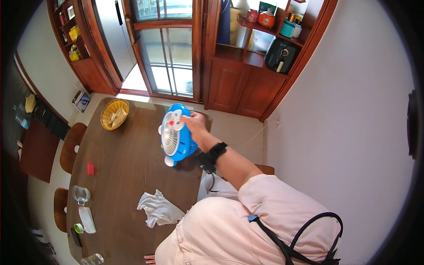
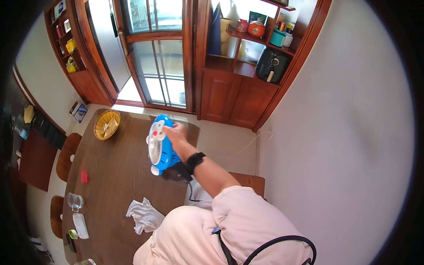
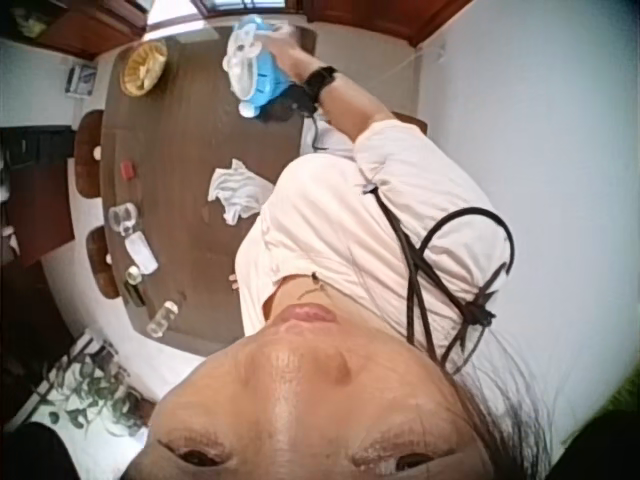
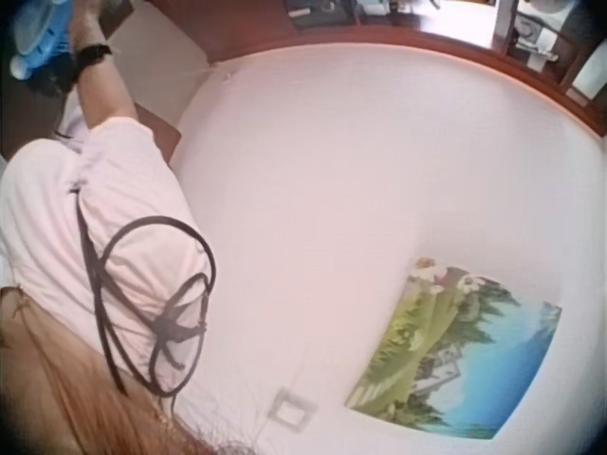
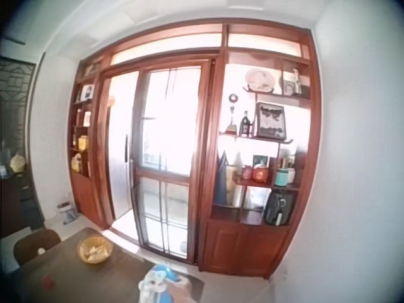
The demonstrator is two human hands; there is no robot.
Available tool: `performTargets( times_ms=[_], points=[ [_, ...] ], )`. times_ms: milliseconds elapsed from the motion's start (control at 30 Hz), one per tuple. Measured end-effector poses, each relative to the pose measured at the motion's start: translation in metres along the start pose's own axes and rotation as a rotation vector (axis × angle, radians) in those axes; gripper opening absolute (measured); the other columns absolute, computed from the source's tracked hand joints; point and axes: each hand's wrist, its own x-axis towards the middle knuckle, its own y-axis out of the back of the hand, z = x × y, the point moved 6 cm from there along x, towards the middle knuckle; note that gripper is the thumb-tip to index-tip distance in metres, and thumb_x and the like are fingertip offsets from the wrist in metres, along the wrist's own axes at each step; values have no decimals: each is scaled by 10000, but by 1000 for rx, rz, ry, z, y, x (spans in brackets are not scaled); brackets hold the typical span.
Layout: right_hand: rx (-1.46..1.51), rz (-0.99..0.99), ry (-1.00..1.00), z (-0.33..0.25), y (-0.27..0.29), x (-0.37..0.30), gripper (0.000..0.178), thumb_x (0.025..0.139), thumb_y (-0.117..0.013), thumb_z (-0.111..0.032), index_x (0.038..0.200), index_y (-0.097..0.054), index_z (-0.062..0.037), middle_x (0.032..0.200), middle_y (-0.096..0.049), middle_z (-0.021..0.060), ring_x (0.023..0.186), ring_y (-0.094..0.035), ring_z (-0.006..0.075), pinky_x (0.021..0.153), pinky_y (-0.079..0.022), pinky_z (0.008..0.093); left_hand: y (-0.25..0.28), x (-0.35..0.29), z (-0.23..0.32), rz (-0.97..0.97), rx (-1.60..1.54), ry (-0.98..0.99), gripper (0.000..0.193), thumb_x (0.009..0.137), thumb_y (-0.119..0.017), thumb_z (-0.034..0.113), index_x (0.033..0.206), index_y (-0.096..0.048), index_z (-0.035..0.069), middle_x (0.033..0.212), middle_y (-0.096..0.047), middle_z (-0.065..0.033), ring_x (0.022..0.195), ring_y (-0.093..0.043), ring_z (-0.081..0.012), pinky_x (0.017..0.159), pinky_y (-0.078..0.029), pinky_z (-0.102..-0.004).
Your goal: The person rinses a cloth in a sink, wipes the faucet and kitchen counter, and then cleans a dining table, moving a basket of food, a glass, and a phone. They finish by placing the basket into a refrigerator and wiping the kitchen counter again.
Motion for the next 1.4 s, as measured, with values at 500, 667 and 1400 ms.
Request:
performTargets(
  times_ms=[500,667,1400],
  points=[
    [-82,746,423,-200,339,236,450,607,-782,-116,1006,-657,49,995,-680,134,874,-658,232,795,-506,333,61,-8,295,77,-243,-232,1003,699,-787,227,1498,-205,56,1540,-236,-225,1446,-186,-354,1165,-235,-492],
    [-253,879,421,-229,402,366,475,578,-786,-188,985,-686,38,912,-712,158,861,-691,266,812,-503,340,76,-48,418,76,-305,-312,975,701,-780,207,1490,-227,52,1533,-251,-227,1440,-197,-359,1165,-238,-485],
    [-1076,358,710,-257,473,719,293,920,-507,-236,1029,-692,-36,1045,-687,200,946,-647,347,817,-494,465,71,-278,228,85,-319,114,858,714,-747,120,1454,-323,33,1498,-318,-237,1413,-249,-381,1163,-251,-456]
  ],
)
